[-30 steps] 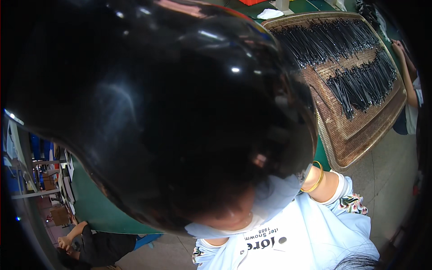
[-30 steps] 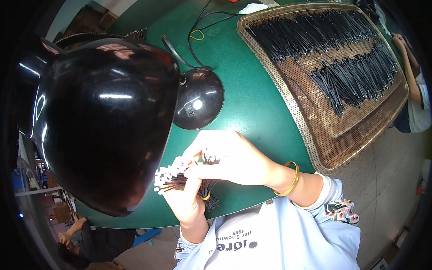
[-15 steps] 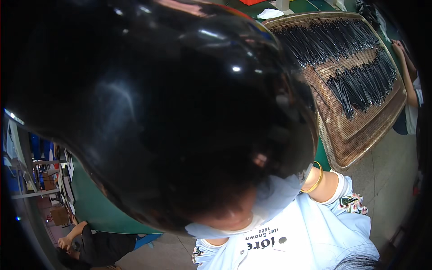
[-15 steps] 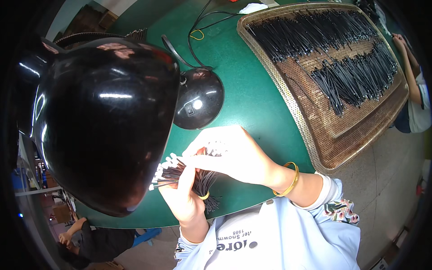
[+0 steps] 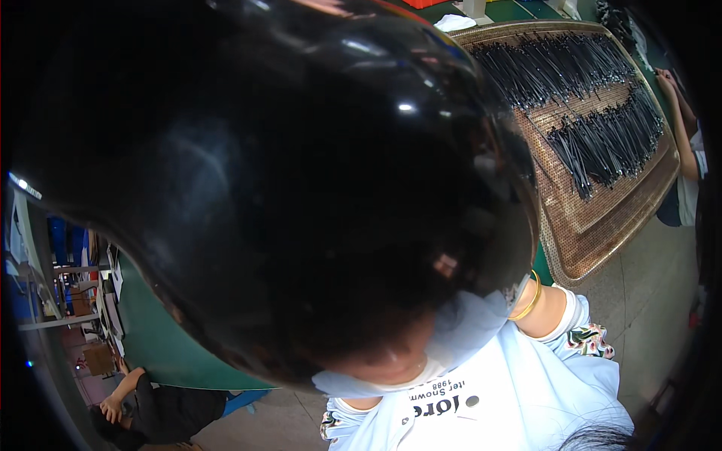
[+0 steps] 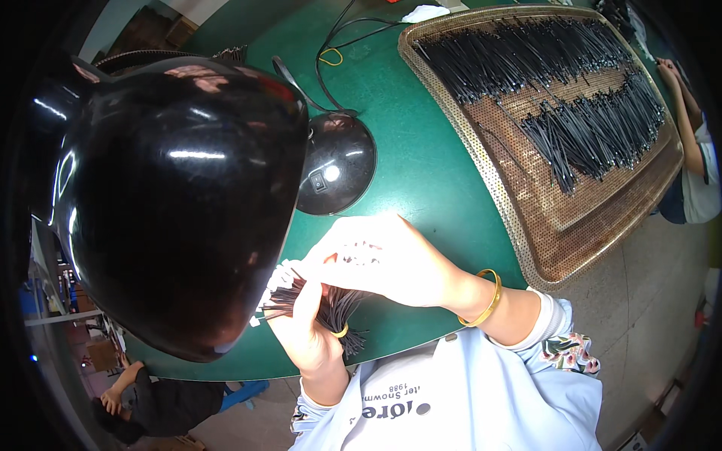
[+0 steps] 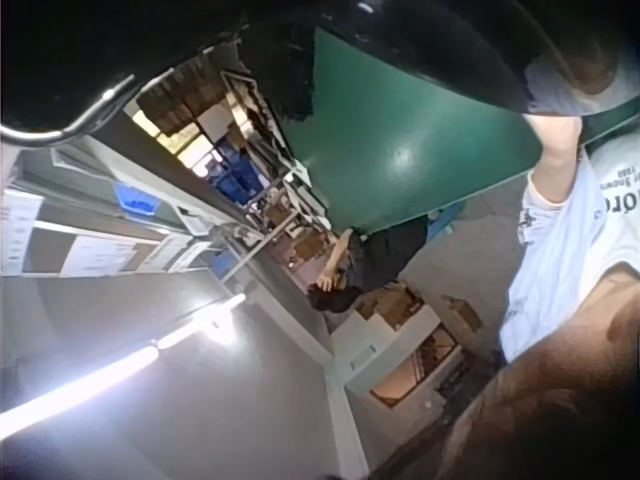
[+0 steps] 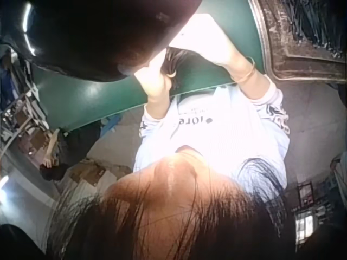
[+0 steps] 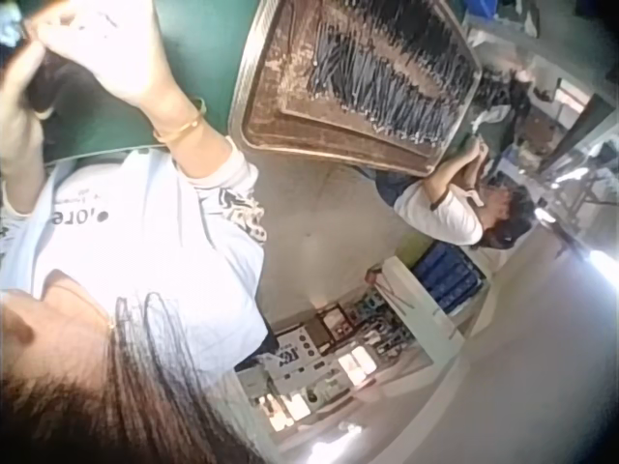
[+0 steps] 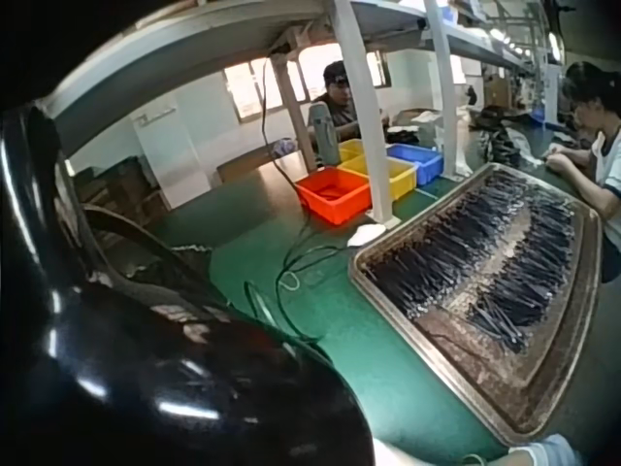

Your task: The person is assembling small electronic components by connecting or stripping wires at a factory workstation.

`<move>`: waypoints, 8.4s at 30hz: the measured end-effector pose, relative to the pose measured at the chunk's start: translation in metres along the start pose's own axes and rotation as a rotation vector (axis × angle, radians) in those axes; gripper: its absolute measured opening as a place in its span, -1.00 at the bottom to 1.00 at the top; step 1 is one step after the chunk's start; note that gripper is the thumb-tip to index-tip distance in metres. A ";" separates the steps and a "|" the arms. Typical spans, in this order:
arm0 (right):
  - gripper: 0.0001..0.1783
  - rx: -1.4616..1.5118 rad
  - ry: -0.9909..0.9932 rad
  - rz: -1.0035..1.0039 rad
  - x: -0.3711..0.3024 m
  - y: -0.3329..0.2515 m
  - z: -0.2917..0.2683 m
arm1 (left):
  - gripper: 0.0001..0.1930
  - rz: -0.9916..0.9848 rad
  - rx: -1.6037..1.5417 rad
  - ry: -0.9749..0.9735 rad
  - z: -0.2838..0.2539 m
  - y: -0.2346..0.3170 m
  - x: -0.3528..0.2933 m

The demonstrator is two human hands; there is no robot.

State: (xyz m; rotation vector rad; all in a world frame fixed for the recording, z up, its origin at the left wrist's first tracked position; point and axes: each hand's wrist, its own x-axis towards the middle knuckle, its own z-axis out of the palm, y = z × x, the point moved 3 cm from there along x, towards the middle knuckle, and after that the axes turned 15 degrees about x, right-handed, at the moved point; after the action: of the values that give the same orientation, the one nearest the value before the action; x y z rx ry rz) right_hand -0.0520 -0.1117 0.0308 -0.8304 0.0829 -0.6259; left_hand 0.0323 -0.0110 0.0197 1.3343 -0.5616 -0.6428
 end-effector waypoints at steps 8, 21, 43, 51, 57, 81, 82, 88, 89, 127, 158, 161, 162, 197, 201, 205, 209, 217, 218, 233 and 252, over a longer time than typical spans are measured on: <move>-0.85 0.083 0.011 0.078 0.002 -0.003 0.007 | -0.86 -0.024 0.025 0.129 0.004 0.004 -0.001; -0.84 0.060 -0.013 0.026 0.002 -0.003 0.009 | -0.94 -0.115 -0.033 -0.004 0.008 0.007 0.001; -0.86 0.250 0.032 -0.001 0.005 0.003 0.003 | -0.77 -0.090 -0.265 -0.036 0.006 0.003 0.006; -0.81 -0.009 0.043 0.106 0.003 0.001 0.003 | -0.78 -0.018 0.062 -0.030 0.003 0.006 0.002; -0.84 -0.109 0.037 0.013 0.001 -0.002 0.004 | -0.83 0.015 0.065 -0.119 0.003 0.003 0.002; -0.85 0.024 0.033 0.049 0.002 0.000 0.003 | -0.84 -0.025 0.033 -0.001 0.000 0.001 0.001; -0.85 -0.089 0.003 0.019 0.002 0.000 0.002 | -0.84 -0.025 0.032 -0.002 0.001 0.001 0.001; -0.85 0.021 0.020 0.026 0.002 0.002 0.005 | -0.85 0.009 0.069 0.035 0.006 0.007 0.001; -0.86 0.034 0.023 0.039 0.003 0.003 0.005 | -0.86 -0.018 0.055 0.034 0.005 0.007 0.001; -0.85 -0.101 -0.011 0.001 0.002 -0.003 0.005 | -0.82 -0.038 -0.060 -0.048 0.003 0.001 0.000; -0.80 -0.062 0.032 0.055 0.000 0.001 -0.001 | -0.77 0.051 0.132 -0.013 0.006 0.006 0.002; -0.80 -0.019 0.012 0.082 0.002 -0.002 0.002 | -0.76 0.018 0.112 -0.027 0.007 0.005 0.003; -0.80 -0.019 0.011 0.083 0.002 -0.003 0.003 | -0.76 0.036 0.112 -0.025 0.006 0.005 0.002; -0.85 -0.013 0.019 0.028 0.003 0.003 0.007 | -0.86 0.025 0.103 0.080 0.007 0.010 -0.001; -0.86 -0.031 0.061 0.073 0.001 0.001 0.000 | -0.89 0.043 0.069 0.038 0.010 0.003 0.002; -0.86 -0.050 0.034 0.038 0.003 0.001 0.007 | -0.88 0.099 0.112 0.034 0.005 0.010 -0.001; -0.84 -0.074 0.050 0.065 0.000 0.001 -0.001 | -0.88 0.061 0.138 0.045 0.010 0.004 0.002; -0.84 -0.171 -0.011 -0.036 0.001 0.002 0.003 | -0.87 0.113 0.158 0.034 0.006 0.007 -0.001; -0.85 -0.172 -0.011 -0.027 0.001 0.002 0.003 | -0.87 0.112 0.157 0.033 0.006 0.008 -0.001; -0.85 -0.009 0.015 0.027 0.001 0.006 0.004 | -0.87 0.042 0.135 0.072 0.006 0.007 0.000; -0.83 -0.133 0.006 -0.078 -0.004 -0.005 0.002 | -0.86 0.031 0.168 0.073 0.005 -0.001 0.001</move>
State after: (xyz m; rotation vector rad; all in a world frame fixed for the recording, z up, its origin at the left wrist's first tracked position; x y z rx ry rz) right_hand -0.0576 -0.1107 0.0350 -0.9634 0.0987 -0.7014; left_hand 0.0295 -0.0152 0.0199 1.4974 -0.5858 -0.5276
